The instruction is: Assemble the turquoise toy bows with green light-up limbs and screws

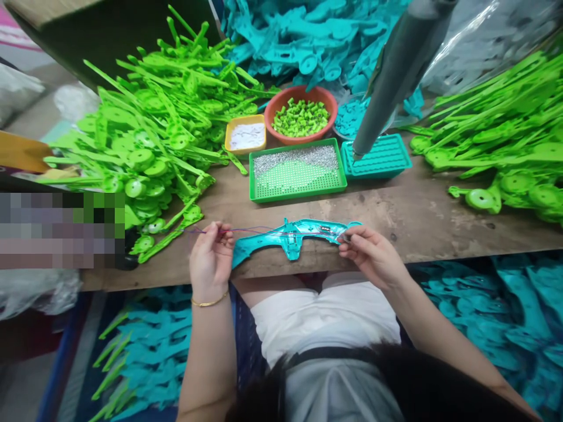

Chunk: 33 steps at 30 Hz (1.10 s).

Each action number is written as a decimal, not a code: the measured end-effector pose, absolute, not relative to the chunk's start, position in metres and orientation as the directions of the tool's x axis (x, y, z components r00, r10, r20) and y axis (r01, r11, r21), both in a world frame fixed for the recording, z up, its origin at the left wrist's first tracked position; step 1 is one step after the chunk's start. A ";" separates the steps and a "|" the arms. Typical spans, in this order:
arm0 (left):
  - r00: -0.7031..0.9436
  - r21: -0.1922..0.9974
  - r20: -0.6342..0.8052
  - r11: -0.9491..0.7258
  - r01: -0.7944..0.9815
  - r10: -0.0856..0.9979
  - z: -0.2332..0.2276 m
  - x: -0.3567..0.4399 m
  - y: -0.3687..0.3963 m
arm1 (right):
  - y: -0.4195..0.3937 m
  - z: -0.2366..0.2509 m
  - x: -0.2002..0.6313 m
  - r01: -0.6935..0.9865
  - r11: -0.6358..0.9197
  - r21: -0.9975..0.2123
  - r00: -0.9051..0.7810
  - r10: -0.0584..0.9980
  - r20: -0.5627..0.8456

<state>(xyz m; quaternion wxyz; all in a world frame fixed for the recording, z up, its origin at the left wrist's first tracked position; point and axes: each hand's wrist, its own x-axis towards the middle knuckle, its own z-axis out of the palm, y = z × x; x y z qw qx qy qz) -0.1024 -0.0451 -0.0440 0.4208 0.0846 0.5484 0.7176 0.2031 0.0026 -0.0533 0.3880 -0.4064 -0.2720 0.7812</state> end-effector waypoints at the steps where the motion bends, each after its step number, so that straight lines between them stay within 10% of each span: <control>1: -0.631 0.862 -0.337 -0.041 -0.505 0.699 -0.046 -0.103 -0.045 | 0.003 -0.053 0.204 -0.389 -0.545 -0.743 -0.360 0.832 -0.421; 13: -0.632 0.853 -0.379 -0.010 -0.522 0.676 -0.049 -0.104 -0.049 | 0.002 -0.061 0.201 -0.336 -0.148 -0.930 -0.093 0.988 -0.124; 22: -0.696 0.848 -0.429 -0.009 -0.530 0.576 -0.038 -0.107 -0.046 | 0.006 -0.058 0.208 -0.353 -0.323 -0.878 -0.252 0.937 -0.243; 29: -0.699 0.817 -0.475 -0.028 -0.577 0.535 -0.028 -0.120 -0.044 | 0.017 -0.064 0.220 -0.176 -0.250 -0.952 -0.247 0.948 -0.203; 33: -0.732 0.859 -0.326 -0.136 -0.494 0.598 -0.024 -0.104 -0.044 | 0.030 -0.053 0.214 0.248 0.109 -0.963 -0.139 0.987 0.076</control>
